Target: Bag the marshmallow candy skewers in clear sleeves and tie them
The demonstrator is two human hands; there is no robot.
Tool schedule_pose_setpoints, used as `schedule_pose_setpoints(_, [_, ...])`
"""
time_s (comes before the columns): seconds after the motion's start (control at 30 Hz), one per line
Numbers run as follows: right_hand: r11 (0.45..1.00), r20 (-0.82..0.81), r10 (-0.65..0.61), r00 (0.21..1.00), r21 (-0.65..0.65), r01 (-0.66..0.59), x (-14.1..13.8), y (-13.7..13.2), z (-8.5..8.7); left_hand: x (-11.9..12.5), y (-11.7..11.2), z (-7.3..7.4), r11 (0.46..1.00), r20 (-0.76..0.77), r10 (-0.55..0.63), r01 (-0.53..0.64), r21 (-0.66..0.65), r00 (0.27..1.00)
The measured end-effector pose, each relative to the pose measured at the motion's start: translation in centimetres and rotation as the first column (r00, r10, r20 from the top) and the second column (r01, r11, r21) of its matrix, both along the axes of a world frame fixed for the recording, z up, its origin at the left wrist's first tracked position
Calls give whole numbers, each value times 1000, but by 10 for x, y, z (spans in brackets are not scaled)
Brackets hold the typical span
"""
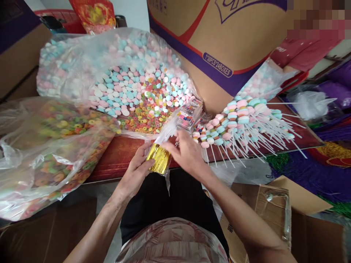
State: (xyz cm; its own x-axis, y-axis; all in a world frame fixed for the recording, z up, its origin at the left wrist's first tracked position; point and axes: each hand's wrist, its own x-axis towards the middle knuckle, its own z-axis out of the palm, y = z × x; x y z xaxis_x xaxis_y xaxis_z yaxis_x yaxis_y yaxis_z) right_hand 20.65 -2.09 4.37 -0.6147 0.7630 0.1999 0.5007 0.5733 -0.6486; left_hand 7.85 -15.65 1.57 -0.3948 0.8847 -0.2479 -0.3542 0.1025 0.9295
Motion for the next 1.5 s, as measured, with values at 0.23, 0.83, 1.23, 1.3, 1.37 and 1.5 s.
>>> schedule_pose_setpoints(0.23, [786, -432, -126, 893, -593, -176, -6, -16, -5, -7, -7, 0, 973, 136, -205, 186, 137, 969])
schedule_pose_setpoints(0.83, [862, -510, -240, 826, -503, -61, -3, -44, 7, 30, 14, -7, 980, -634, -140, 13, -200, 761])
schedule_pose_setpoints(1.23, [923, -466, -315, 827, -354, 152, 23, -13, -25, 15, 11, -7, 961, -669, -274, 213, -175, 690])
schedule_pose_setpoints(1.3, [929, -503, -361, 785, -264, 258, 31, -16, -18, 11, 12, -7, 961, -683, -277, 187, -204, 676])
schedule_pose_setpoints(1.37, [952, -489, -306, 817, -129, 278, 37, -22, -8, 9, 14, -10, 965, -703, -263, 170, -201, 661])
schedule_pose_setpoints(1.5, [999, -264, 47, 963, -11, -51, 39, -32, 2, 8, 16, -14, 965, -748, -262, 175, -195, 610])
